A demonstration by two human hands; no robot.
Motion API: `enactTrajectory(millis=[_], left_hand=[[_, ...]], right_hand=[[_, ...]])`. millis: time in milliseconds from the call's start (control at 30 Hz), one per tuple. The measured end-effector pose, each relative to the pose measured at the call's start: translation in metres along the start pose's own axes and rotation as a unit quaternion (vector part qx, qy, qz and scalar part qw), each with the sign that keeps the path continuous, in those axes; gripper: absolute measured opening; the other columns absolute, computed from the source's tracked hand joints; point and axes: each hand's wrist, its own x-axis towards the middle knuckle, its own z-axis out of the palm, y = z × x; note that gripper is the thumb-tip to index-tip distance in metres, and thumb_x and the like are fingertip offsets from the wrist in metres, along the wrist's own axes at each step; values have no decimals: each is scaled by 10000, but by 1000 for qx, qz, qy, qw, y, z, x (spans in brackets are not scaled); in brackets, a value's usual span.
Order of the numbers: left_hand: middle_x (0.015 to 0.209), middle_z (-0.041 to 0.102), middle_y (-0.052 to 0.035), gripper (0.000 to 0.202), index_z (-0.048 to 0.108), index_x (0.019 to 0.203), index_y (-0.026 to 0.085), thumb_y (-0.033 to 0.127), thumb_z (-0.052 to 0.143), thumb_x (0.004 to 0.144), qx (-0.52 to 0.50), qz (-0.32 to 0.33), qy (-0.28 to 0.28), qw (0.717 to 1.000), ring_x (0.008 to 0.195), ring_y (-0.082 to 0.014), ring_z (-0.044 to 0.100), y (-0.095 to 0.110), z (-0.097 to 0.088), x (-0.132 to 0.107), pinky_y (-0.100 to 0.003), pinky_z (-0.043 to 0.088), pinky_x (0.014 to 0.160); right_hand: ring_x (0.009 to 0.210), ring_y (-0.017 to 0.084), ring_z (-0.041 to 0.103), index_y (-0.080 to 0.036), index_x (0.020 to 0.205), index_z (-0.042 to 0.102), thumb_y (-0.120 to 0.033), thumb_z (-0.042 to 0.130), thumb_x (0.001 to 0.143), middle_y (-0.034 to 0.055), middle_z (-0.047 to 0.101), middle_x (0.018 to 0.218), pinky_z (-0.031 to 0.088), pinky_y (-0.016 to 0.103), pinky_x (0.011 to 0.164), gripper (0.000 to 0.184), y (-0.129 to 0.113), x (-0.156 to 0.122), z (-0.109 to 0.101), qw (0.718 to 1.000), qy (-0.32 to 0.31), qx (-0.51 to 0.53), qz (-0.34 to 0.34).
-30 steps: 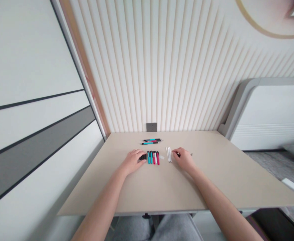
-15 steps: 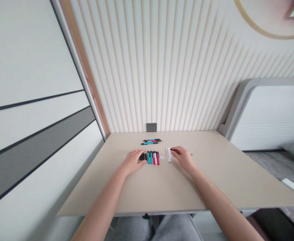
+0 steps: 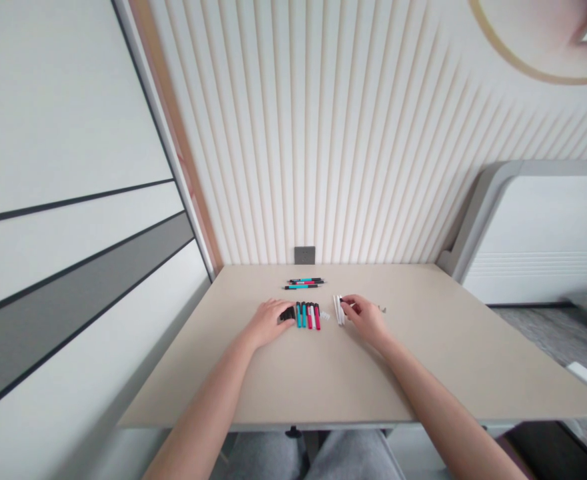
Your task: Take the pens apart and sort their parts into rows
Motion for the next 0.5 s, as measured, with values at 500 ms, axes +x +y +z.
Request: enactTrajectory(millis=[500], left_hand=[[1204, 646, -46, 315, 618, 1176, 249, 352, 614, 878, -3, -9, -8, 1000, 1082, -240, 566, -13, -7, -6, -388, 396, 980]], right_hand=[[770, 213, 707, -179, 978, 570, -547, 631, 798, 87, 719, 898, 534, 335, 715, 414, 7, 3, 2, 974, 3, 226, 34]])
